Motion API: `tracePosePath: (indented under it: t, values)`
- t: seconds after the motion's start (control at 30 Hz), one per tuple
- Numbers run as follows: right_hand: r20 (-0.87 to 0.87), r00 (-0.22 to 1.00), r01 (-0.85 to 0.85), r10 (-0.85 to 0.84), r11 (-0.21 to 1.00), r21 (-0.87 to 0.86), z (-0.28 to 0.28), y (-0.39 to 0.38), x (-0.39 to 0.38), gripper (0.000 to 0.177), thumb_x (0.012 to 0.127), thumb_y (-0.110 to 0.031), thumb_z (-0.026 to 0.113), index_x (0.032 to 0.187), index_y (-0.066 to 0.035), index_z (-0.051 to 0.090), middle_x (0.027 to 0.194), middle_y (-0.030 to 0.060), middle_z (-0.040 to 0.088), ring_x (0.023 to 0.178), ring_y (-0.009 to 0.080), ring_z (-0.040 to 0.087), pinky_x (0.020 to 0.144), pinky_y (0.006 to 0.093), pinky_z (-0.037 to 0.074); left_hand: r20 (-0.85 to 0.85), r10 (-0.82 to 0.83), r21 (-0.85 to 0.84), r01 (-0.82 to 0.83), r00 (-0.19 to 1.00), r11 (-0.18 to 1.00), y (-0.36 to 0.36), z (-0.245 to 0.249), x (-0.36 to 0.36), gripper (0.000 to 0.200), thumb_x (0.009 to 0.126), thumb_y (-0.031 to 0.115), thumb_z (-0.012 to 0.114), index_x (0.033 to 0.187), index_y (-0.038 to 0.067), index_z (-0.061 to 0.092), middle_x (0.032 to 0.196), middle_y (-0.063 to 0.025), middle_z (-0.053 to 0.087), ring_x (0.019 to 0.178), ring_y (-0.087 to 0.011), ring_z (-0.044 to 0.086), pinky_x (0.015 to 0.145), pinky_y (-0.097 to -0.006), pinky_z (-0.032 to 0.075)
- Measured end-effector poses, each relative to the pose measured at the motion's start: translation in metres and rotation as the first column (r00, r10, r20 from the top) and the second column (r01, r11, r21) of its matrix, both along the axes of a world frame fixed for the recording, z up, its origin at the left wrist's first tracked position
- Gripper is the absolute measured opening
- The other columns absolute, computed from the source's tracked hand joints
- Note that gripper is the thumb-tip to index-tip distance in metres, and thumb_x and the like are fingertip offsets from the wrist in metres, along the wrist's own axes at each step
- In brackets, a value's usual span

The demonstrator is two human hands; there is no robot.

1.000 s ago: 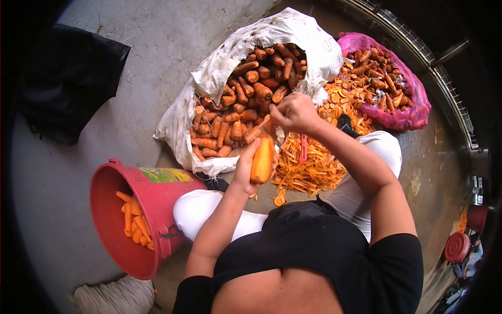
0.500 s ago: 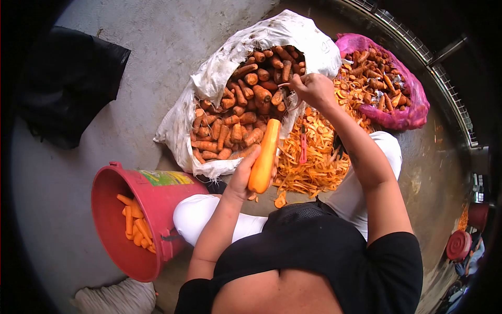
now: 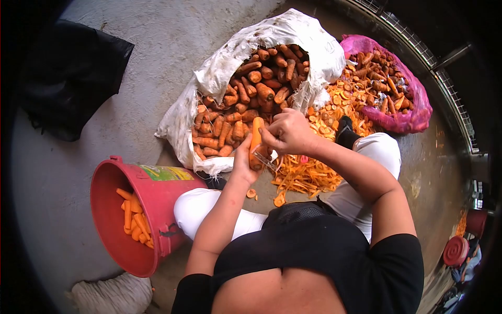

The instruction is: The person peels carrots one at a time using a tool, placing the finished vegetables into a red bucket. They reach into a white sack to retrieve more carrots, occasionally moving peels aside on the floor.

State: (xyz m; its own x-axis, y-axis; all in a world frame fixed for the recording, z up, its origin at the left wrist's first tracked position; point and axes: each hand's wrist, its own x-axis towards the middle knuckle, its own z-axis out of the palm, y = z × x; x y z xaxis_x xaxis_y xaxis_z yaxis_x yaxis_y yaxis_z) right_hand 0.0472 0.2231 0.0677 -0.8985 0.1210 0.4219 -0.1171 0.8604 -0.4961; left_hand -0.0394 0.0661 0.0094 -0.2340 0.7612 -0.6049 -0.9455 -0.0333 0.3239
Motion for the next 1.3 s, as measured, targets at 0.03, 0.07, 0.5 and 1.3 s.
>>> tracePosePath:
  t: [0.03,0.07,0.5,1.3]
  values:
    - [-0.016,1.0,-0.013,0.013,1.0,0.014,-0.002,-0.001,0.0,0.029,0.078,-0.019,0.061,0.05,-0.012,0.061,0.048,0.0044,0.052,0.05,0.0226,0.052,0.053,0.0348,0.038,0.002,-0.017,0.012,0.017,1.0,1.0,0.0,-0.004,0.0,0.035,0.094,0.04,0.049,0.104,0.008,0.059,0.087,-0.0068,0.064,0.08,-0.0195,0.064,0.067,-0.0336,0.054]
    - [-0.031,0.999,-0.024,0.025,0.999,0.028,-0.005,-0.001,0.0,0.029,0.078,-0.018,0.061,0.05,-0.012,0.06,0.048,0.004,0.053,0.05,0.0225,0.052,0.053,0.0347,0.037,-0.025,-0.007,-0.021,0.007,1.0,1.0,0.001,-0.008,0.002,0.037,0.094,0.04,0.048,0.106,0.007,0.059,0.09,-0.008,0.064,0.08,-0.0202,0.064,0.066,-0.0336,0.054]
    - [0.012,0.972,0.232,-0.234,0.969,0.082,-0.021,0.052,-0.015,0.032,0.081,-0.025,0.059,0.053,-0.011,0.065,0.048,0.0071,0.055,0.049,0.0254,0.056,0.057,0.0361,0.046,-0.215,-0.182,0.128,0.213,0.959,0.969,-0.011,0.027,0.023,0.038,0.098,0.039,0.042,0.113,0.006,0.051,0.084,-0.0086,0.06,0.065,-0.0149,0.061,0.051,-0.026,0.051]
    - [-0.059,0.998,-0.027,0.027,1.0,0.008,-0.003,-0.007,-0.003,0.032,0.079,-0.02,0.061,0.048,-0.012,0.06,0.047,0.0025,0.052,0.047,0.0211,0.049,0.052,0.0347,0.038,0.001,-0.102,-0.007,0.102,0.995,0.995,-0.002,0.008,0.003,0.041,0.098,0.039,0.044,0.125,0.009,0.049,0.105,-0.0065,0.061,0.087,-0.0187,0.064,0.068,-0.0317,0.055]
